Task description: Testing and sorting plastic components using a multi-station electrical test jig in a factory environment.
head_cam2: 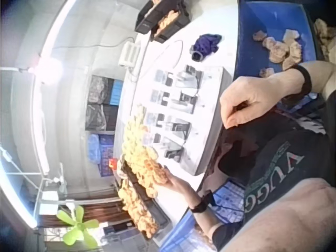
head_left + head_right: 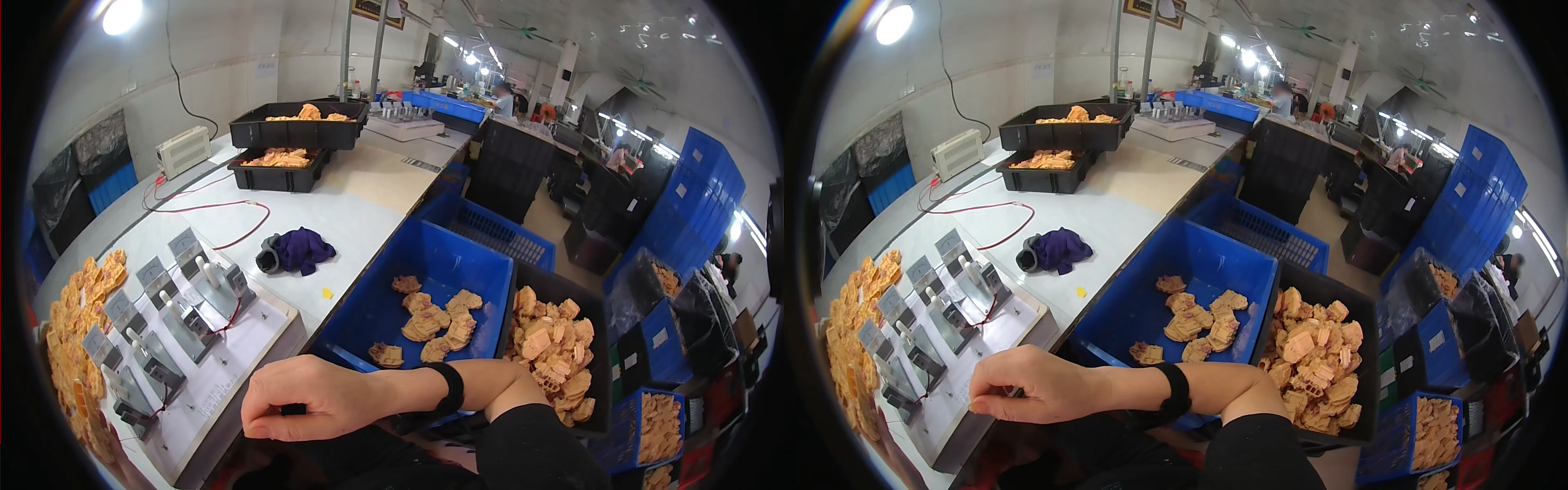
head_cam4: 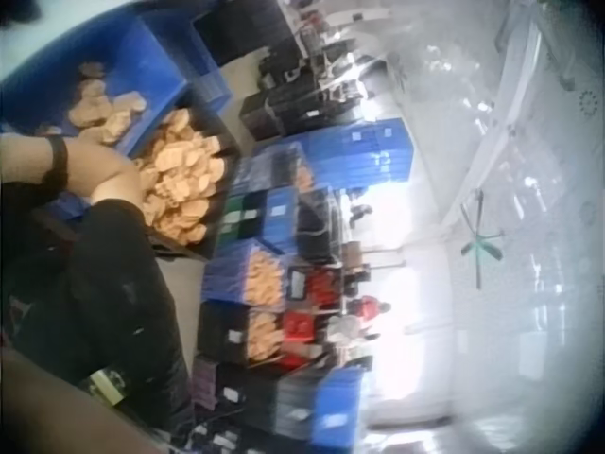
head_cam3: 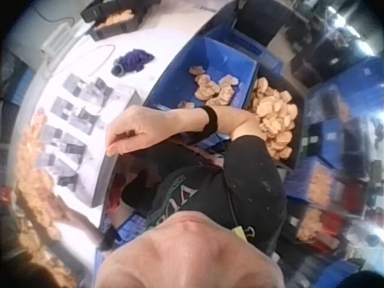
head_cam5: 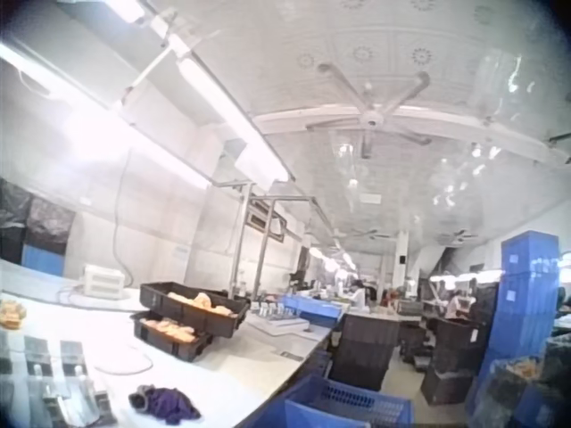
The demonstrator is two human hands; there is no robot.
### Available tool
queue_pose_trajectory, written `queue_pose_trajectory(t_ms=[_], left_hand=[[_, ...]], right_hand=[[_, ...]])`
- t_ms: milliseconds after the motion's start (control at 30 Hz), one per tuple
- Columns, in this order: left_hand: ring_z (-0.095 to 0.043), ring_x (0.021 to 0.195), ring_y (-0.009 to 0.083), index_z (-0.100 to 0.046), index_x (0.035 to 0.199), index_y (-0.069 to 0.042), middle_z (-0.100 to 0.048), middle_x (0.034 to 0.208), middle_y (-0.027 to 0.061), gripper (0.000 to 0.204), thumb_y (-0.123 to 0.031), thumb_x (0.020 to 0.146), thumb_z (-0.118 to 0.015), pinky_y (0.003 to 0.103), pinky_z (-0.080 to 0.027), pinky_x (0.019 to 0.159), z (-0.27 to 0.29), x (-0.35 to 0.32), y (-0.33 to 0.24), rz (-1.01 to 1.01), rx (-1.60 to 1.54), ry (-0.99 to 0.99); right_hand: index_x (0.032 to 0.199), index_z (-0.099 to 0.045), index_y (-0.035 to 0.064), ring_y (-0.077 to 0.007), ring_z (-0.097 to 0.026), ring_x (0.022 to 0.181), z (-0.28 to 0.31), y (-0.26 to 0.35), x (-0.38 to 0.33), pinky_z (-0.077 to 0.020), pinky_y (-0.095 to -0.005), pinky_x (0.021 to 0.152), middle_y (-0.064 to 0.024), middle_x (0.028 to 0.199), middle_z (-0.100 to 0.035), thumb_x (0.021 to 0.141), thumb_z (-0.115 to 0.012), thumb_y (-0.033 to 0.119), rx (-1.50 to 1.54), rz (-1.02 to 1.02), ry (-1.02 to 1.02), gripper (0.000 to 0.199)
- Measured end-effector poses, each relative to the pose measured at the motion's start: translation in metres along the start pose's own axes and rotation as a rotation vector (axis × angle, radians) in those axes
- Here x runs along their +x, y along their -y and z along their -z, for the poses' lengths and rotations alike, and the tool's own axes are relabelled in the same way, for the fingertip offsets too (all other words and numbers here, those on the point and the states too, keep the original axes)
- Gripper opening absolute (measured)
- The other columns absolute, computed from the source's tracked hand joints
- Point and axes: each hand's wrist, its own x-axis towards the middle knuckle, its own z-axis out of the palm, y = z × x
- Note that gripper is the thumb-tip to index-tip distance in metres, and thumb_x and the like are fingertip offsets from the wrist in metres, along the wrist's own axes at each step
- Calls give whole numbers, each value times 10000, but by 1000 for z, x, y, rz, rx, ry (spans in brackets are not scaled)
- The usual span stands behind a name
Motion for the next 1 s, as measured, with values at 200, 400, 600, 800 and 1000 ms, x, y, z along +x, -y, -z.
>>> queue_pose_trajectory(t_ms=[200, 400, 600, 800, 1000], left_hand=[[-634, 1237, 300, -557, 1391, 92, -617, 1393, 232, 419, -154, 1053, -578, 395, -536, 1058, 1, 10, 1, 206, -555, -1], [-633, 1240, 267, -584, 1394, 41, -624, 1400, 203, 392, -134, 1043, -590, 390, -509, 1078, -4, -2, -12, 43, 213, 21], [-624, 1241, 280, -536, 1430, 64, -606, 1418, 209, 421, -124, 1054, -561, 400, -513, 1079, -3, -2, -13, 24, 236, 68], [-471, 1369, 318, -244, 1582, 66, -349, 1619, 225, 690, -168, 1032, -590, 458, -350, 1223, 29, 9, 25, 309, -480, -97], [-365, 1446, 336, -117, 1603, 63, -196, 1681, 205, 849, -310, 1010, -598, 509, -149, 1299, 37, 7, 43, 223, -382, 104]], right_hand=[[1061, -650, 10, -119, -622, 794, 3, -3, 4, -501, -259, 700, -49, 955, -664, 1000, -667, 94, 51, -53, -12, 105], [1118, -639, 26, -106, -664, 801, 10, 1, 7, -508, -246, 701, -38, 984, -677, 1008, -645, 85, 68, -30, -85, 125], [1116, -635, 27, -113, -683, 790, 10, -2, 9, -514, -250, 695, -50, 1028, -695, 1007, -643, 68, 41, -3, -124, 117], [1121, -633, 24, -115, -687, 796, 10, -7, 8, -530, -248, 700, -50, 1011, -694, 1004, -642, 50, 47, 11, -121, 119], [1117, -631, 19, -112, -689, 786, 11, -10, 7, -540, -239, 681, -49, 990, -694, 1006, -640, 44, 19, -10, -154, 114]])
